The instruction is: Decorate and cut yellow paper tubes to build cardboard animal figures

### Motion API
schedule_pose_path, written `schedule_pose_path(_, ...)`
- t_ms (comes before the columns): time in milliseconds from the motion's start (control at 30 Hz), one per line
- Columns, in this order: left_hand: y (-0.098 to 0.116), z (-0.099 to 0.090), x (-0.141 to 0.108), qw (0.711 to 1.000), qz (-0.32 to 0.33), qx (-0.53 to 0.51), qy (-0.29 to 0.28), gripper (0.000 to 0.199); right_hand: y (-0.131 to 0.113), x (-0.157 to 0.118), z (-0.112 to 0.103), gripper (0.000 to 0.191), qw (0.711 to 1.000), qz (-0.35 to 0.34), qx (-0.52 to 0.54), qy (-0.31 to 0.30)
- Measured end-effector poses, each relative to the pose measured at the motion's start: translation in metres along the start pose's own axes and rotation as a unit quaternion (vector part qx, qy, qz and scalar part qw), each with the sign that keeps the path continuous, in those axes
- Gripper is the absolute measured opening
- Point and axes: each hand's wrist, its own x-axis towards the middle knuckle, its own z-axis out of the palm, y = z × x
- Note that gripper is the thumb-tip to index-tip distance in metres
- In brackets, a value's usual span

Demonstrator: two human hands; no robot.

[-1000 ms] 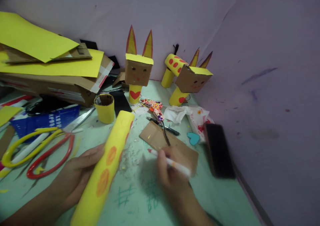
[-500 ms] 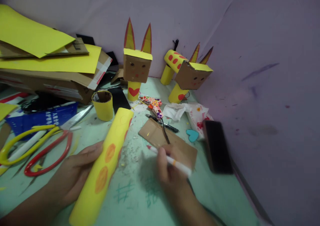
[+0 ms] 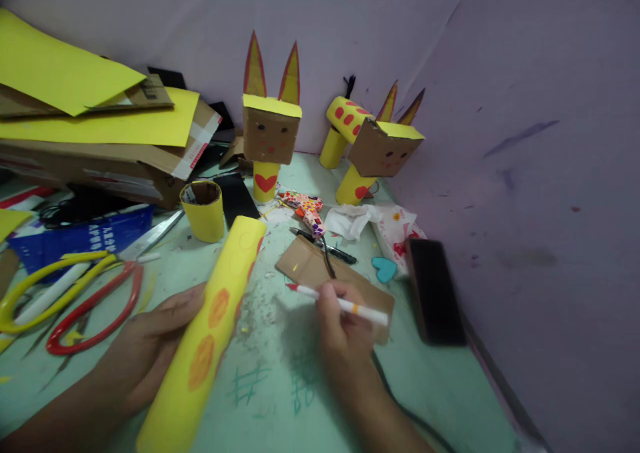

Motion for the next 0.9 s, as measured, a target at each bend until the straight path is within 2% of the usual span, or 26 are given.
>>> schedule_pose_path(133,-0.001,0.001,0.000,1.000,-0.003,0.005,-0.027,0.040,-0.015,0.007,-0.002,0.026,0.984,0.099,0.148,-0.019)
schedule_pose_path(300,-0.001,0.002,0.001,0.999,0.008,0.020,-0.048,0.035,-0.037,0.018,0.002,0.024,0.966,0.116,0.222,-0.065)
schedule_pose_path(400,-0.001,0.002,0.001,0.997,0.014,0.029,-0.070,0.034,-0.040,0.021,0.015,0.024,0.936,0.171,0.290,-0.104)
schedule_pose_path(500,-0.002,0.001,0.000,0.998,0.013,0.024,-0.062,0.034,-0.036,0.020,0.027,0.027,0.904,0.218,0.345,-0.128)
schedule_pose_path(667,-0.002,-0.001,0.001,0.997,0.017,0.024,-0.066,0.025,-0.025,0.012,0.036,0.030,0.885,0.263,0.363,-0.127)
schedule_pose_path(900,-0.002,0.001,0.001,0.998,0.018,0.018,-0.060,0.029,-0.025,0.007,0.037,0.032,0.895,0.248,0.340,-0.149)
